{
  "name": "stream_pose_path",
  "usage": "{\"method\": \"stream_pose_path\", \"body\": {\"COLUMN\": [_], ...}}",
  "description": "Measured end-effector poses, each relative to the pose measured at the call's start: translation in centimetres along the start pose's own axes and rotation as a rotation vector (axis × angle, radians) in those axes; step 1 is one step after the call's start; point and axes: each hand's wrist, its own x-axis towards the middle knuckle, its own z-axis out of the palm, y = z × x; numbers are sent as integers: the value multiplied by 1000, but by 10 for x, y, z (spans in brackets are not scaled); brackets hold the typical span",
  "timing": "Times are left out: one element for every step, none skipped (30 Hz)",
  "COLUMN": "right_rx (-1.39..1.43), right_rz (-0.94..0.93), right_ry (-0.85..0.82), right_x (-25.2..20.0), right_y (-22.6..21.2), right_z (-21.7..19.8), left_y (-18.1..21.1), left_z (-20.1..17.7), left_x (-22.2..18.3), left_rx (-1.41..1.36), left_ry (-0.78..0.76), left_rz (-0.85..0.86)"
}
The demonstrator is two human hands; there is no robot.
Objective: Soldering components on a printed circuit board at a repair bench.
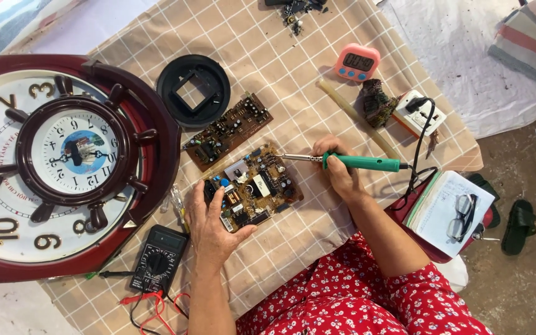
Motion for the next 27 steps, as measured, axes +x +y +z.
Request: {"method": "stream_pose_path", "body": {"right_rx": [-6,-12,-11,-20,-28,-26,28,83,86,86,84,85,76,67,66,56,46,46,40,34,34,26,19,19,14,9,9], "right_rz": [8,17,18,18,21,26,59,93,96,107,117,121,129,137,139,141,144,145,140,136,137,125,113,113,106,99,99], "right_ry": [27,54,53,85,118,117,147,178,176,178,181,180,172,163,162,158,155,154,138,122,123,104,85,85,76,66,66], "right_x": [-3,-6,-6,-6,-7,-5,-2,1,1,0,0,0,-1,-1,-1,-1,-1,-1,-1,-2,-3,-5,-6,-7,-7,-7,-7], "right_y": [5,10,12,13,16,8,2,-5,-5,-5,-6,-4,-3,-2,-2,-3,-3,-2,-2,-1,2,5,9,11,14,16,15], "right_z": [-3,-6,-10,-15,-19,-15,-11,-7,-5,-4,-4,-5,-6,-8,-7,-6,-5,-5,-6,-7,-8,-10,-12,-15,-17,-19,-17], "left_y": [0,0,0,0,0,1,1,2,2,2,2,2,2,2,3,3,4,4,4,5,4,4,3,3,4,4,4], "left_z": [0,0,0,0,0,0,0,-1,-1,-2,-1,-1,-1,-1,-1,-1,-2,-3,-3,-4,-3,-3,-2,-2,-3,-3,-3], "left_x": [0,0,0,1,0,0,1,2,1,2,2,2,2,2,2,2,3,3,3,3,3,3,2,2,3,3,3], "left_rx": [5,11,12,13,15,17,17,17,20,17,13,15,8,2,1,0,-2,-2,-3,-3,-3,1,6,6,2,-2,-2], "left_ry": [2,4,4,10,15,13,17,22,22,25,28,27,29,31,31,24,16,16,14,11,10,6,2,2,-1,-3,-3], "left_rz": [3,6,4,8,9,4,10,17,13,14,16,12,11,9,8,-1,-9,-11,-11,-12,-12,-10,-8,-8,-11,-14,-15]}}
